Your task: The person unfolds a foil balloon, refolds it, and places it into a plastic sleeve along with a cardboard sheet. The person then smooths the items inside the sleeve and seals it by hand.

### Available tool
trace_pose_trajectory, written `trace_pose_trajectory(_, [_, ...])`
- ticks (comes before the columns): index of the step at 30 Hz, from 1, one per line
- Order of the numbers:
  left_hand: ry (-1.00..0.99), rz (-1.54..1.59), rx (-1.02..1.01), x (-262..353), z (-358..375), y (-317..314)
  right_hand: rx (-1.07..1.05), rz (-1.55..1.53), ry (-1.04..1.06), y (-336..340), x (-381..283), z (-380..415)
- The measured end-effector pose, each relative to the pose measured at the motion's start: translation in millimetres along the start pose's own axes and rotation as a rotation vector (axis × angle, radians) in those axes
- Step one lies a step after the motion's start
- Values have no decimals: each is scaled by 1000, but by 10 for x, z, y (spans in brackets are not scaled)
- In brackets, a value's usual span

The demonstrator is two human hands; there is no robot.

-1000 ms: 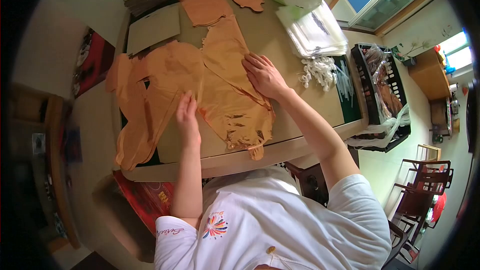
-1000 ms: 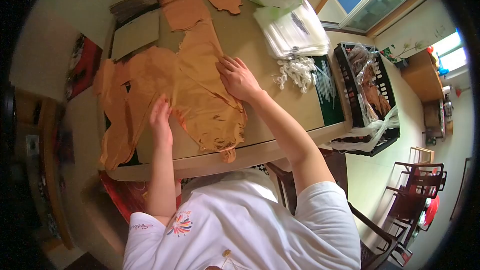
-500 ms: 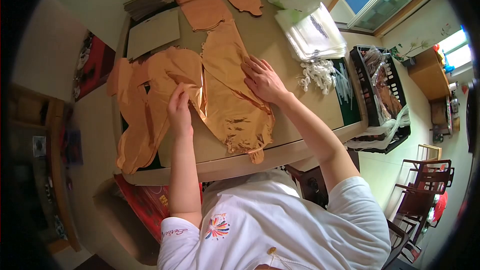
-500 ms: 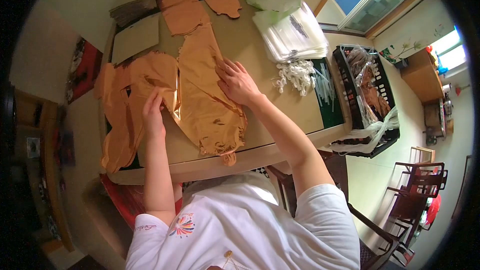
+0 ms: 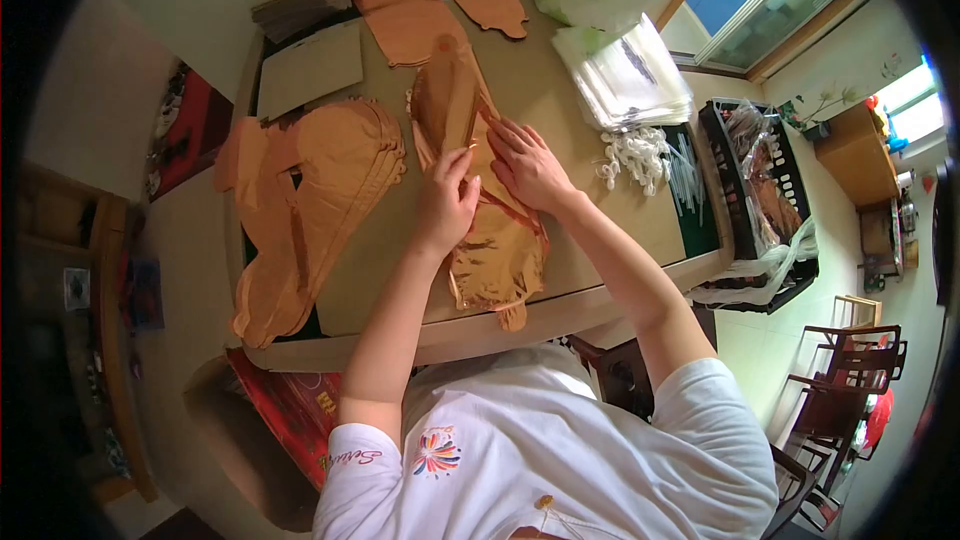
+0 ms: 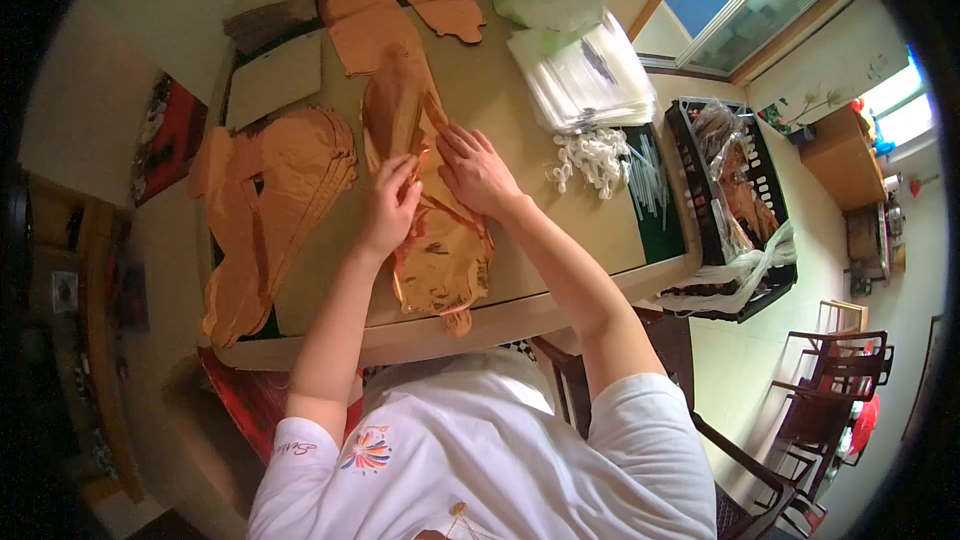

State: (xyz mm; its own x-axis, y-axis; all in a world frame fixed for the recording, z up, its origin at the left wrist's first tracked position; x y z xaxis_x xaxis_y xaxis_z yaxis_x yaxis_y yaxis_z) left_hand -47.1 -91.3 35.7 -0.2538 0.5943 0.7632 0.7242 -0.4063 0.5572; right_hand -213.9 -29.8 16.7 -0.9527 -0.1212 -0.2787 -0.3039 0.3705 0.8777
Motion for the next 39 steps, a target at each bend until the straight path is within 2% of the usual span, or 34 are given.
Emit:
trace_pose_trajectory(1, [-6,-1,-15,-33,-22,-49,1,0,-1,-4,0,4])
trace_pose_trajectory(4, [103,256,-79,-67,-55,-52,2,4,-6,-8,5,-1])
trace_pose_trajectory(7, [97,28,101,-116,-141,222,-7,11,-13,-26,10,16])
trace_pose_trajectory(8, [14,-138,119,-266,-181,214,-15,10,-11,-28,15,17])
trace_pose_trajectory(11, [-126,-454,29,-469,-184,-3,-15,16,-10,-25,5,17])
trace_pose_trajectory(12, [-105,-520,-79,-488,-185,-56,-9,20,-14,-19,6,8])
trace_pose_trajectory(15, [-107,-530,-97,-494,-140,-163,-33,-17,-26,-15,18,2])
trace_pose_trajectory(21, [-133,-540,-67,-469,-114,-166,105,-85,-35,-54,47,-245])
trace_pose_trajectory(24, [-120,-539,-80,-458,-127,-157,36,-56,-27,-192,14,-325])
trace_pose_trajectory(27, [-8,-170,135,-560,-126,-76,-1,-57,-79,-225,33,-314])
trace_pose_trajectory(30, [-16,-342,117,-593,-123,-68,171,-189,-57,-207,24,-321])
trace_pose_trajectory(33, [-32,-529,48,-491,-116,-103,146,-131,-17,-104,-36,-312])
trace_pose_trajectory(39, [-9,-448,70,-512,-120,-99,79,45,-44,-134,-24,-289])
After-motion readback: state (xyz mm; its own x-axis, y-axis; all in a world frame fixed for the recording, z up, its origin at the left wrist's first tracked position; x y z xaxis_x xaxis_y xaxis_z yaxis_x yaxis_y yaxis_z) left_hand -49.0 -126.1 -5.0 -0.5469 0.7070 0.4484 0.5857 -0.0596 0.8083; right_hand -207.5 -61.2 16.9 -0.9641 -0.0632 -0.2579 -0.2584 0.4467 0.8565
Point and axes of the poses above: each hand's wrist, its own z-axis away from the middle knuckle, its own y-axis out of the back of the hand, x = y × z, the point moved 2 cm from there along -z, towards the middle knuckle, and after that the axes turned 1 degree about y, right-handed, at the moved point
